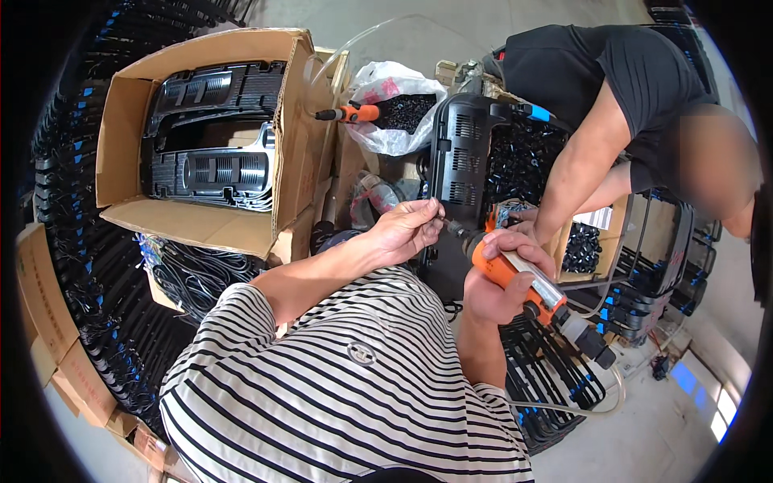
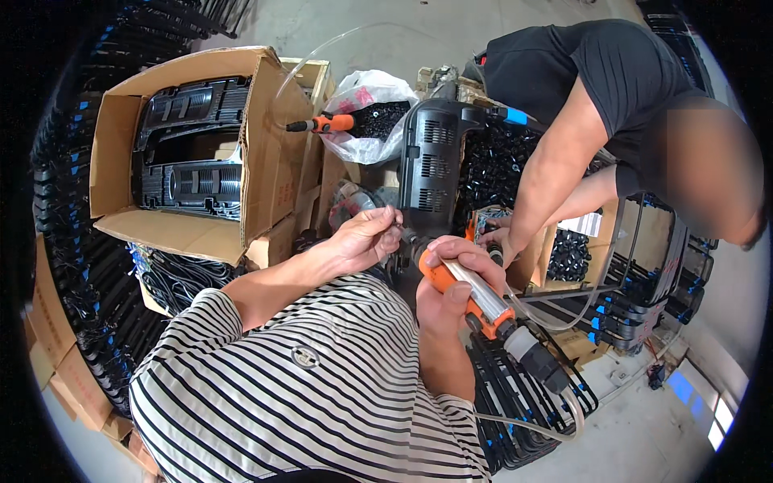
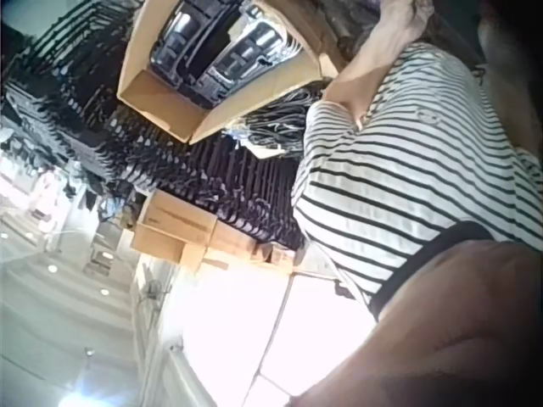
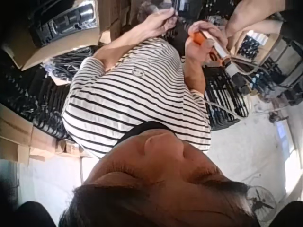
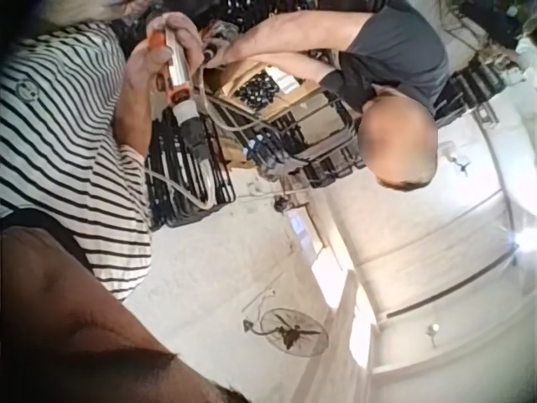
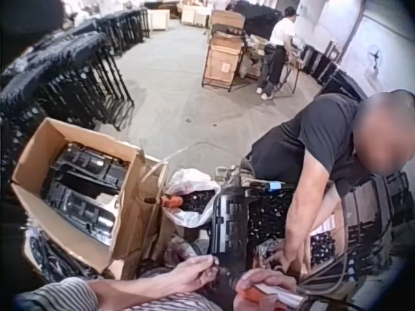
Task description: Assembling plastic housing components using an electric screwdriver and screws at a manual workstation.
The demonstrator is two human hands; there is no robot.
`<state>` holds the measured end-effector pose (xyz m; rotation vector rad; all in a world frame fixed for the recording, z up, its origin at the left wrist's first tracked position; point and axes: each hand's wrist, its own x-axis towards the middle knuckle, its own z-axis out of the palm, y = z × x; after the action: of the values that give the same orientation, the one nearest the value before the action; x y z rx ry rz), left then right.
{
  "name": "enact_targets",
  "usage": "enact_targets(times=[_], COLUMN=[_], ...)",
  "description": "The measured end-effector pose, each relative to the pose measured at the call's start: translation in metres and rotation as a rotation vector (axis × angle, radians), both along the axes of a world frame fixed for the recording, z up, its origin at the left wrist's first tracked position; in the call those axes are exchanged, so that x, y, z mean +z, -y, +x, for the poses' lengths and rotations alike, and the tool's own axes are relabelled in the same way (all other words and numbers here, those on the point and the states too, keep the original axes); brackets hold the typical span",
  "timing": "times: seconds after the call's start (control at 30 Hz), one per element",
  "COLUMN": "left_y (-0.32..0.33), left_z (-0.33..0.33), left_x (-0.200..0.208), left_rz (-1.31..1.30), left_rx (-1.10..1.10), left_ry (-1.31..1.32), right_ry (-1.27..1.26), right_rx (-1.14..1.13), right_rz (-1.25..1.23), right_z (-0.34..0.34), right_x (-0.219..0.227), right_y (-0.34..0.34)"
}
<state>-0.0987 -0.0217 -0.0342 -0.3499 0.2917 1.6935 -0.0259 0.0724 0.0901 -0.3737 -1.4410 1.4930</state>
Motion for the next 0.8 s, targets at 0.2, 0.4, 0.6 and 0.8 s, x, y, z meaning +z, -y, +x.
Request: enact_targets(times=[0.2,0.4,0.6,0.8], left_y=[-0.01,-0.027,-0.019,-0.011], left_z=[-0.001,-0.018,-0.021,-0.026], left_x=[-0.019,-0.02,-0.049,-0.067], left_rz=[-0.097,-0.262,-0.432,-0.487], left_rx=[0.033,0.055,-0.036,0.019], left_ry=[0.128,0.185,-0.033,-0.116], right_ry=[0.011,0.03,0.006,0.04], right_rx=[0.016,-0.009,0.013,-0.034], right_rz=[0.018,-0.056,-0.093,-0.06], right_z=[-0.021,-0.045,-0.08,-0.093], right_x=[-0.027,-0.061,-0.088,-0.102], right_y=[-0.007,-0.023,-0.055,-0.062])
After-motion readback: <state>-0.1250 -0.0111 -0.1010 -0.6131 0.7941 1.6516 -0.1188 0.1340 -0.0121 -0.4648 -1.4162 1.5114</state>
